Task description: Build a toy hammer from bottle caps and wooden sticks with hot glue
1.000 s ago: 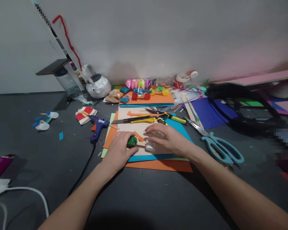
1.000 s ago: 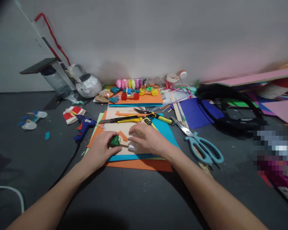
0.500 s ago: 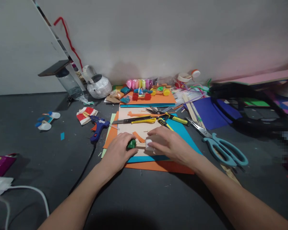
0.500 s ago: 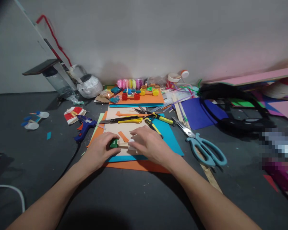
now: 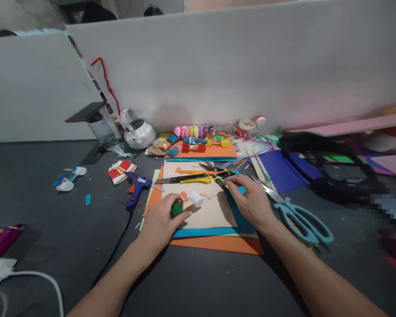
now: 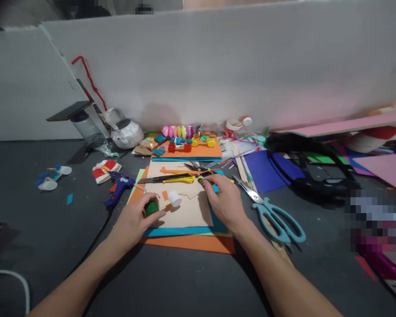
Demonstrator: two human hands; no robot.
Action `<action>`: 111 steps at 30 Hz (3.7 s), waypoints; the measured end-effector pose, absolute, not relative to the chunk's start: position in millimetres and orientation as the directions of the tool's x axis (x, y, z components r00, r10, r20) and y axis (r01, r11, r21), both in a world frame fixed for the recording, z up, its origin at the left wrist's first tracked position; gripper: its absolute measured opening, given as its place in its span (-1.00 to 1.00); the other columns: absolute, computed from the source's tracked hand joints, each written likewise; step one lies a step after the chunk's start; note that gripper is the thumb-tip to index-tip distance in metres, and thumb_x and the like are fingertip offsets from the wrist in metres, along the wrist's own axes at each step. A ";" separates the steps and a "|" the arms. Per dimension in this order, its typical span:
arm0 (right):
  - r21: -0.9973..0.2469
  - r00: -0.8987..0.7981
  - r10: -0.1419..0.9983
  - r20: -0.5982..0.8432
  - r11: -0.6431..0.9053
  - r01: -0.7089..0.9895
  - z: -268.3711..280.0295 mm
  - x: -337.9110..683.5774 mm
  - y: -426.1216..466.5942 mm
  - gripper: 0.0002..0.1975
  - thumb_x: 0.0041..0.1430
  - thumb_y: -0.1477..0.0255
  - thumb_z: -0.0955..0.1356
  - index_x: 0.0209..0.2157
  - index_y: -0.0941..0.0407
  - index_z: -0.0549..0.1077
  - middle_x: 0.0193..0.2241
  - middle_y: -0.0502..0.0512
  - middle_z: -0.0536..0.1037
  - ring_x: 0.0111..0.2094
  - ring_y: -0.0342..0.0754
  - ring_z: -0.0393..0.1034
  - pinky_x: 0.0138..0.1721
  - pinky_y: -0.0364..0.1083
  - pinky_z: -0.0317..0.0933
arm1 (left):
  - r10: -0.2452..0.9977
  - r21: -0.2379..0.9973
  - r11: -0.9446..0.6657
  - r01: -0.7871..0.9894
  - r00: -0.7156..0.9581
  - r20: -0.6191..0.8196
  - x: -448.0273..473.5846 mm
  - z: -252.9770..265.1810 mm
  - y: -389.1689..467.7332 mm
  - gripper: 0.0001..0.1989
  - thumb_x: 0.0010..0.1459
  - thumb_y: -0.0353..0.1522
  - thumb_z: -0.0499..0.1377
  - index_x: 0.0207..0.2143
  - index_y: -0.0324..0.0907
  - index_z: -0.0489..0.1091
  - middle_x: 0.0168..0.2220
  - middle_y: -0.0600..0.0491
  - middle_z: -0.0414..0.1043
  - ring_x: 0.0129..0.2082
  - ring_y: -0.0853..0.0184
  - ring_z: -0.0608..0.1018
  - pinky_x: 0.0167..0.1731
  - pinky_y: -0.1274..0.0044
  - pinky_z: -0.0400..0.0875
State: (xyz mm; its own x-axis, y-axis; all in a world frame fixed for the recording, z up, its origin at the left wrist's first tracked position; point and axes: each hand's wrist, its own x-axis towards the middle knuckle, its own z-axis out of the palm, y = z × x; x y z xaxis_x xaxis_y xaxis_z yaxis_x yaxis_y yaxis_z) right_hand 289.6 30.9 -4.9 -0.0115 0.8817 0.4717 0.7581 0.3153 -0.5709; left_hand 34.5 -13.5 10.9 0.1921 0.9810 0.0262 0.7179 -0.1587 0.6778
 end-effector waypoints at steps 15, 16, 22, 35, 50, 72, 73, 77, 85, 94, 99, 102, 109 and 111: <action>-0.477 0.049 0.819 0.572 0.284 0.832 -17.4 324.8 53.5 -0.78 0.22 0.31 0.25 -0.33 0.11 0.48 -0.32 0.16 0.57 -0.25 0.08 0.46 -0.22 0.02 0.30 | 0.979 0.980 0.181 0.085 0.079 -0.188 39.6 -6.4 -4.2 -0.56 0.08 -0.16 0.22 -0.04 -0.17 0.30 -0.46 0.18 0.28 -0.59 0.48 0.31 -0.57 0.62 0.27; -0.478 0.042 0.812 0.583 0.301 0.825 -17.1 322.8 53.7 -0.78 0.22 0.30 0.25 -0.33 0.11 0.48 -0.32 0.16 0.57 -0.25 0.09 0.46 -0.22 0.03 0.31 | 0.975 0.979 0.196 0.048 0.098 -0.200 40.8 -6.6 -4.5 -0.57 0.07 -0.17 0.22 -0.06 -0.17 0.28 -0.49 0.20 0.26 -0.62 0.49 0.30 -0.58 0.61 0.27; -0.438 -0.032 0.756 0.654 0.412 0.799 -11.7 307.9 49.6 -0.80 0.24 0.33 0.26 -0.30 0.10 0.47 -0.29 0.18 0.57 -0.21 0.11 0.45 -0.14 0.09 0.30 | 0.997 0.991 0.071 0.112 -0.017 -0.070 39.8 -4.0 -8.3 -0.71 0.04 -0.28 0.26 -0.23 -0.12 0.23 -0.43 0.21 0.21 -0.52 0.49 0.32 -0.51 0.64 0.25; -0.379 -0.191 0.746 0.638 0.520 0.766 -6.5 287.8 34.5 -0.83 0.28 0.39 0.25 -0.26 0.10 0.46 -0.26 0.21 0.55 -0.15 0.14 0.39 -0.09 0.11 0.26 | 0.973 0.946 -0.166 0.277 -0.108 0.202 42.3 -4.9 -13.4 -0.65 0.15 -0.36 0.18 -0.01 -0.13 0.22 -0.07 -0.02 0.34 -0.08 0.31 0.45 -0.11 0.51 0.34; -0.769 -0.396 0.850 0.347 0.500 0.398 18.1 246.9 8.5 -0.57 0.25 0.33 0.33 0.14 0.04 0.33 -0.04 0.13 0.50 -0.23 -0.04 0.47 -0.16 -0.07 0.38 | 0.921 0.855 -0.375 0.358 0.247 0.301 48.0 -1.4 -30.7 -0.55 0.18 -0.43 0.14 0.12 -0.13 0.16 0.04 -0.09 0.34 0.02 0.23 0.43 0.03 0.40 0.32; -0.604 -0.308 0.847 0.434 0.527 0.598 -5.4 258.0 18.1 -0.76 0.30 0.35 0.26 -0.08 0.09 0.47 -0.19 0.17 0.56 -0.22 0.03 0.46 -0.16 0.02 0.36 | 0.952 0.920 -0.243 0.309 -0.108 0.287 18.8 9.3 -2.1 -0.56 0.13 -0.25 0.23 0.05 -0.19 0.38 -0.06 -0.06 0.49 -0.14 0.26 0.54 -0.07 0.43 0.41; -0.586 -0.333 0.838 0.432 0.541 0.603 -6.0 256.4 17.6 -0.77 0.31 0.35 0.25 -0.11 0.09 0.48 -0.17 0.18 0.56 -0.18 0.05 0.46 -0.12 0.05 0.34 | 0.946 0.926 -0.254 0.280 -0.130 0.298 18.0 7.5 -0.3 -0.56 0.13 -0.26 0.23 0.05 -0.20 0.38 -0.04 -0.08 0.48 -0.10 0.25 0.54 -0.04 0.41 0.40; -0.522 -0.448 0.797 0.406 0.604 0.602 -2.8 248.0 13.5 -0.77 0.33 0.34 0.24 -0.17 0.07 0.51 -0.16 0.19 0.57 -0.11 0.08 0.44 -0.07 0.07 0.31 | 0.931 0.943 -0.262 0.206 -0.202 0.303 17.8 4.7 3.0 -0.53 0.12 -0.26 0.24 0.07 -0.24 0.36 0.03 -0.13 0.45 -0.02 0.22 0.52 0.05 0.37 0.38; -0.550 -0.496 0.822 0.278 0.560 0.619 27.9 231.0 22.1 -0.76 0.32 0.34 0.25 -0.19 0.07 0.53 -0.21 0.10 0.61 -0.25 -0.01 0.50 -0.22 -0.05 0.34 | 0.891 0.930 -0.359 0.081 -0.268 0.367 17.9 31.7 -6.5 -0.57 0.11 -0.27 0.27 0.01 -0.23 0.36 -0.07 -0.06 0.51 -0.05 0.27 0.55 0.02 0.43 0.42; -0.383 -0.523 0.820 0.232 0.571 0.726 27.8 172.8 75.7 -0.76 0.19 0.50 0.35 -0.09 0.16 0.52 -0.14 0.24 0.57 -0.16 0.09 0.48 -0.14 -0.01 0.30 | 0.697 0.862 -0.460 0.214 -0.515 0.499 -32.1 59.2 -14.1 -0.69 0.15 -0.24 0.26 -0.07 -0.17 0.43 -0.05 -0.01 0.50 -0.05 0.30 0.54 -0.01 0.50 0.41; -0.285 -0.559 0.798 0.224 0.602 0.746 29.7 136.7 117.5 -0.84 0.29 0.45 0.32 -0.17 0.18 0.53 -0.24 0.18 0.60 -0.26 -0.02 0.50 -0.22 -0.05 0.36 | 0.649 0.875 -0.451 0.176 -0.608 0.457 -77.7 50.0 -5.4 -0.67 0.12 -0.23 0.27 -0.10 -0.20 0.43 -0.15 -0.03 0.53 -0.13 0.30 0.56 -0.07 0.47 0.44; -0.188 -0.594 0.773 0.224 0.632 0.752 35.3 109.4 144.0 -0.82 0.32 0.37 0.33 -0.13 0.16 0.49 -0.18 0.13 0.56 -0.19 -0.05 0.48 -0.13 0.01 0.38 | 0.663 0.894 -0.417 0.166 -0.617 0.424 -94.2 44.4 0.3 -0.67 0.11 -0.22 0.28 -0.13 -0.21 0.44 -0.15 -0.04 0.53 -0.12 0.29 0.56 -0.04 0.46 0.43; 0.037 -0.700 0.698 0.152 0.704 0.709 30.9 34.5 198.8 -0.71 0.32 0.32 0.34 0.00 0.18 0.41 -0.07 0.15 0.49 -0.12 -0.01 0.45 -0.11 0.07 0.39 | 0.683 0.946 -0.315 0.074 -0.674 0.280 -103.6 14.7 13.0 -0.55 0.02 -0.18 0.32 -0.08 -0.22 0.42 -0.07 -0.10 0.53 -0.08 0.21 0.56 -0.03 0.41 0.42; 0.075 -0.710 0.690 0.138 0.708 0.702 30.6 15.4 211.4 -0.70 0.32 0.32 0.34 0.01 0.18 0.41 -0.07 0.16 0.48 -0.13 -0.01 0.45 -0.11 0.06 0.40 | 0.688 0.959 -0.282 0.024 -0.692 0.219 -105.0 5.8 15.2 -0.53 0.00 -0.18 0.33 -0.08 -0.23 0.41 -0.04 -0.12 0.52 -0.05 0.19 0.55 -0.02 0.41 0.42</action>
